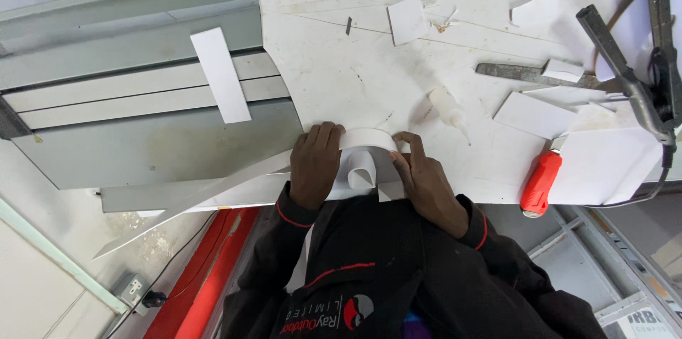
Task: The person assembles a white letter-shaped sign by hand, aligning and pressing its edges together on a workbench. They then use a hot glue gun to apply adhesive along the seams and secure the pieces. The finished letter is placed on the workbench alongside other similar letters.
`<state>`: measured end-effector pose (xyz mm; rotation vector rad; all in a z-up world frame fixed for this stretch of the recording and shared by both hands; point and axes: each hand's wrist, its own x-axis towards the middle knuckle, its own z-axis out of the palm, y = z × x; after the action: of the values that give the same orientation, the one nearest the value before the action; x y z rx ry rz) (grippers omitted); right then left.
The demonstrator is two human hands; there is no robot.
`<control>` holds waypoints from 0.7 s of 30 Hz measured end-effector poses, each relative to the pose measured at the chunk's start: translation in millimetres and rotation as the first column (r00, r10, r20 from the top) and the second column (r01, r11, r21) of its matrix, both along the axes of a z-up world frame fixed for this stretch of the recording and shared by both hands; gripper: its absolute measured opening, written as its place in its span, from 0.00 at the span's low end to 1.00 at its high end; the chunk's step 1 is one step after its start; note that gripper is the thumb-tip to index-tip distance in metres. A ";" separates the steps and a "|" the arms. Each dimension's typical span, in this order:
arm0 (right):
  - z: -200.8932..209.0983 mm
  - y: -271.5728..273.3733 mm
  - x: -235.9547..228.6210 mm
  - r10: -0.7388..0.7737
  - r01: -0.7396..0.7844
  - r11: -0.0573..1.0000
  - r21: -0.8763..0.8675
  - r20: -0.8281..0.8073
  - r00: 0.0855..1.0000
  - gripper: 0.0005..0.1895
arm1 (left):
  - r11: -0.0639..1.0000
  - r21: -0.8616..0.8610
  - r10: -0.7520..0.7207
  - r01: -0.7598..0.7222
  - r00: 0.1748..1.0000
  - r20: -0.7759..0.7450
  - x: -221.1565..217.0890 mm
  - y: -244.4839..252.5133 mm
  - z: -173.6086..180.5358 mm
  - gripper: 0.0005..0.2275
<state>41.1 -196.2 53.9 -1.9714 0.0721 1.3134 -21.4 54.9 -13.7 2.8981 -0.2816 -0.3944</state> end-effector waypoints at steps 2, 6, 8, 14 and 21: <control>-8.5 -1.8 -2.8 -0.020 0.020 1.000 0.013 -0.007 1.000 0.23 | 1.000 -0.002 -0.004 0.004 1.000 -0.024 9.5 -4.6 10.4 0.09; -3.5 -1.4 -2.9 -0.017 0.017 1.000 0.014 -0.001 1.000 0.26 | 0.999 0.042 -0.003 0.002 1.000 0.013 -0.4 -9.1 2.9 0.06; -4.3 -2.2 -2.4 -0.014 0.015 1.000 0.013 -0.007 1.000 0.25 | 0.999 0.041 -0.018 0.018 1.000 0.010 1.4 -7.6 3.0 0.06; -14.6 -5.0 -4.6 -0.027 0.027 0.999 0.028 -0.009 1.000 0.24 | 0.997 -0.001 -0.076 0.076 0.997 -0.008 6.0 -6.4 10.0 0.08; -4.7 -1.7 0.3 -0.026 0.024 0.999 0.049 0.045 0.999 0.24 | 0.997 -0.070 -0.010 0.017 0.994 0.108 -8.0 -8.8 -5.3 0.08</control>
<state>41.4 -197.9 49.1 -1.9526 0.0430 1.2423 -29.3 46.1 -19.0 2.8531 -0.3254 -0.2252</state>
